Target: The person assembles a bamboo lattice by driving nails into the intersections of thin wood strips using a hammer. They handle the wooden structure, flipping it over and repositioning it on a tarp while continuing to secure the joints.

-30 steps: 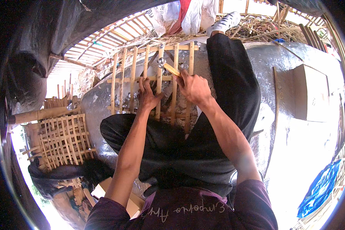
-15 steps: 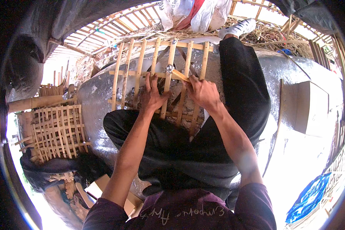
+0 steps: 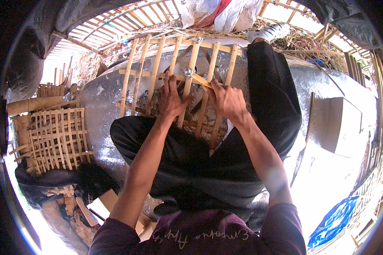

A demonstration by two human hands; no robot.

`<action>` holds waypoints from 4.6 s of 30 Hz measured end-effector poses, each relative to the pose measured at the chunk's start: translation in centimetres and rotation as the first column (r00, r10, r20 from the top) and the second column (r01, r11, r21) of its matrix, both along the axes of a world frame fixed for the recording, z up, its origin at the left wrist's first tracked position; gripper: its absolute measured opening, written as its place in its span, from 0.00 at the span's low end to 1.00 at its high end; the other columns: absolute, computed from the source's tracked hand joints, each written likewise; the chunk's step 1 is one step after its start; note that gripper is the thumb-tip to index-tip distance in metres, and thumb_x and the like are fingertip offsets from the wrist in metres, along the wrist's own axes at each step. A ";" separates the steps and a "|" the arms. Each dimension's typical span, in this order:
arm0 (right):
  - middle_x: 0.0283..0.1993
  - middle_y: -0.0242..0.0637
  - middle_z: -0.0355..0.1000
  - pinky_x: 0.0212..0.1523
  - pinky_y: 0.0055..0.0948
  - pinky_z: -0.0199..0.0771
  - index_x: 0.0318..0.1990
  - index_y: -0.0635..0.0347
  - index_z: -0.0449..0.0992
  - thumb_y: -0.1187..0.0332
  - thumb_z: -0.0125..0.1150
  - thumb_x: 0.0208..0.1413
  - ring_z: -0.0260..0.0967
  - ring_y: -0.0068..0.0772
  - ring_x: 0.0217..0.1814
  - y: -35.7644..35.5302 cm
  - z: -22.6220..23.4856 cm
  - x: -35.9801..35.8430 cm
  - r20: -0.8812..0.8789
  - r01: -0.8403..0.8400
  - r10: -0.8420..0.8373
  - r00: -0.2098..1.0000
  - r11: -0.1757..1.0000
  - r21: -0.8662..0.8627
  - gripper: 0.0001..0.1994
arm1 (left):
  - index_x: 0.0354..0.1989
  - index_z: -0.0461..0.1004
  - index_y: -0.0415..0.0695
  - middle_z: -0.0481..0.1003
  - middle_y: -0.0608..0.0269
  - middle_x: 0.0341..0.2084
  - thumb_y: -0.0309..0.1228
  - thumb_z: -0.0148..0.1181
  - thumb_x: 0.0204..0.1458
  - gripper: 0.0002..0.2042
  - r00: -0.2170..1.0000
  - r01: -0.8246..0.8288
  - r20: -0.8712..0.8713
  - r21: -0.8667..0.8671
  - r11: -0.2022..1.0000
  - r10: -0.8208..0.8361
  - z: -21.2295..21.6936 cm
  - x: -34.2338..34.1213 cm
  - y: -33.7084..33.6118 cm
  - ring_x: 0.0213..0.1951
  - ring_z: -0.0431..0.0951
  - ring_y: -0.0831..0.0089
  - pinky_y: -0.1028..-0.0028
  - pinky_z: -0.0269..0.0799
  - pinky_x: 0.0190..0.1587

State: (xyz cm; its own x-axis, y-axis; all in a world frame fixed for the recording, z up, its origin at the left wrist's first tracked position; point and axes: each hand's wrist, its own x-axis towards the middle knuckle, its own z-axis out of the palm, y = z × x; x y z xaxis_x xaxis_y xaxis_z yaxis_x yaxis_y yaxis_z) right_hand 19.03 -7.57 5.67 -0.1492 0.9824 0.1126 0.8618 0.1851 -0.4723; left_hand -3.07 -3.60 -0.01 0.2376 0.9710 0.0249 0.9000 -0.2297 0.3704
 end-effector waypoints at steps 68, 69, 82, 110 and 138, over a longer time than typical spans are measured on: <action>0.14 0.41 0.68 0.16 0.41 0.71 0.41 0.63 0.70 0.58 0.55 0.62 0.70 0.45 0.14 2.3 -1.0 2.4 -0.069 -0.187 0.189 0.980 0.982 0.029 0.15 | 0.45 0.69 0.51 0.74 0.56 0.10 0.42 0.44 0.63 0.11 0.992 -0.010 -0.122 0.271 0.962 0.045 -2.2 2.8 11.8 0.17 0.78 0.59 0.57 0.49 0.59; 0.13 0.40 0.68 0.16 0.40 0.72 0.43 0.63 0.69 0.58 0.54 0.62 0.70 0.45 0.13 2.3 -2.7 3.0 0.102 -0.182 0.188 0.977 0.981 -0.066 0.15 | 0.43 0.69 0.52 0.73 0.57 0.09 0.41 0.46 0.62 0.09 0.992 -0.007 -0.115 0.338 0.941 0.048 -2.1 3.2 11.7 0.15 0.77 0.60 0.58 0.52 0.56; 0.17 0.42 0.71 0.15 0.40 0.72 0.41 0.61 0.69 0.57 0.53 0.63 0.72 0.44 0.15 2.7 -0.9 1.9 0.062 -0.134 0.133 0.989 0.991 0.001 0.14 | 0.45 0.70 0.50 0.74 0.55 0.10 0.43 0.43 0.63 0.13 0.994 -0.001 -0.108 0.294 0.956 0.034 -3.0 2.8 12.3 0.17 0.79 0.58 0.56 0.47 0.61; 0.16 0.45 0.69 0.16 0.42 0.70 0.36 0.63 0.69 0.59 0.51 0.64 0.72 0.48 0.16 2.5 -0.1 2.1 -0.158 -0.049 0.062 0.985 0.995 0.085 0.14 | 0.47 0.69 0.53 0.75 0.54 0.12 0.42 0.45 0.62 0.12 0.992 -0.040 -0.111 0.209 0.977 0.065 -2.1 2.9 11.8 0.20 0.79 0.54 0.57 0.53 0.60; 0.15 0.43 0.71 0.13 0.41 0.72 0.36 0.61 0.70 0.59 0.54 0.62 0.72 0.45 0.14 2.2 -2.2 -0.2 -0.065 -0.043 0.043 0.997 0.999 0.000 0.13 | 0.46 0.68 0.52 0.76 0.53 0.13 0.43 0.41 0.64 0.13 0.962 -0.124 -0.212 0.215 0.969 0.171 -2.0 1.2 12.8 0.21 0.80 0.57 0.57 0.46 0.62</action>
